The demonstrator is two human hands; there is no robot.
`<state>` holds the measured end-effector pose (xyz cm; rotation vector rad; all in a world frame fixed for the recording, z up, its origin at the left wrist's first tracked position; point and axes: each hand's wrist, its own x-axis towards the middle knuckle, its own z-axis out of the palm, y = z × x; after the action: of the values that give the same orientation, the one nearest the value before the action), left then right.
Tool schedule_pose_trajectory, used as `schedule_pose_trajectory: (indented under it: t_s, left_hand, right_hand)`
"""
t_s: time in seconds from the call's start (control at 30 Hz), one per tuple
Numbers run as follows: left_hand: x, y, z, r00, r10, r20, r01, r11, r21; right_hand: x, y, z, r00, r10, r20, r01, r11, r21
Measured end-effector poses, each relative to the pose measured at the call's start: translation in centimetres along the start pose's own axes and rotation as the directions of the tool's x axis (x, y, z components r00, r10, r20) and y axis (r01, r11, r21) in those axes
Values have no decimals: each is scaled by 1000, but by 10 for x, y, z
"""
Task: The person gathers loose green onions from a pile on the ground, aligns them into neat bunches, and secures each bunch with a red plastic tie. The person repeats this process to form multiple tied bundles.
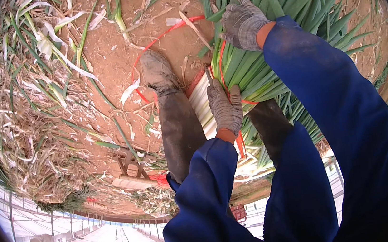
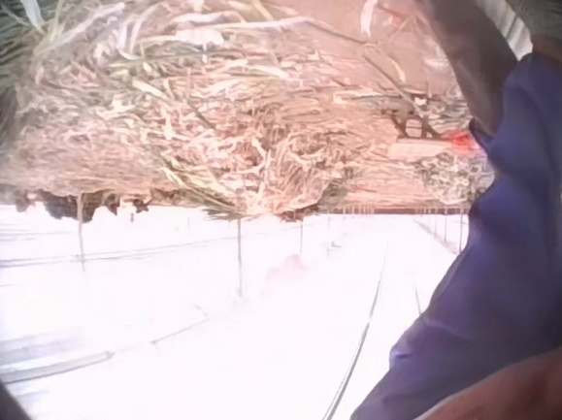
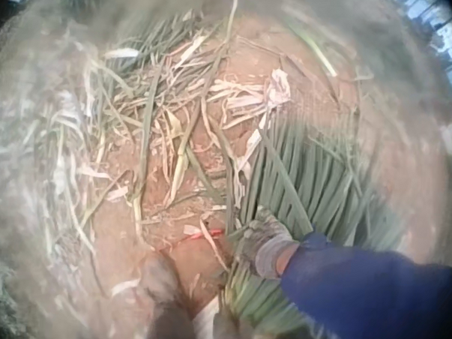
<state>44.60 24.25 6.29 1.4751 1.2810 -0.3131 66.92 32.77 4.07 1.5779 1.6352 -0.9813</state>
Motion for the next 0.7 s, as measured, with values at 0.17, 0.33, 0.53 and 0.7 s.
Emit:
schedule_pose_trajectory:
  t_s: [0.17,0.33,0.53,0.7]
  left_hand:
    - [-45,7,23,999,-41,24,38,992,120]
    - [-87,23,45,993,-71,90,48,970,239]
    - [-112,-29,102,922,-278,270,386,721,-575]
    - [-113,27,62,984,-96,151,79,991,111]
  right_hand:
    - [-51,5,19,997,-6,-72,9,999,44]
    - [-107,-8,38,949,44,-313,31,973,230]
    - [-100,-124,-2,905,-398,-151,413,735,538]
    - [-12,-163,111,938,-344,50,342,938,51]
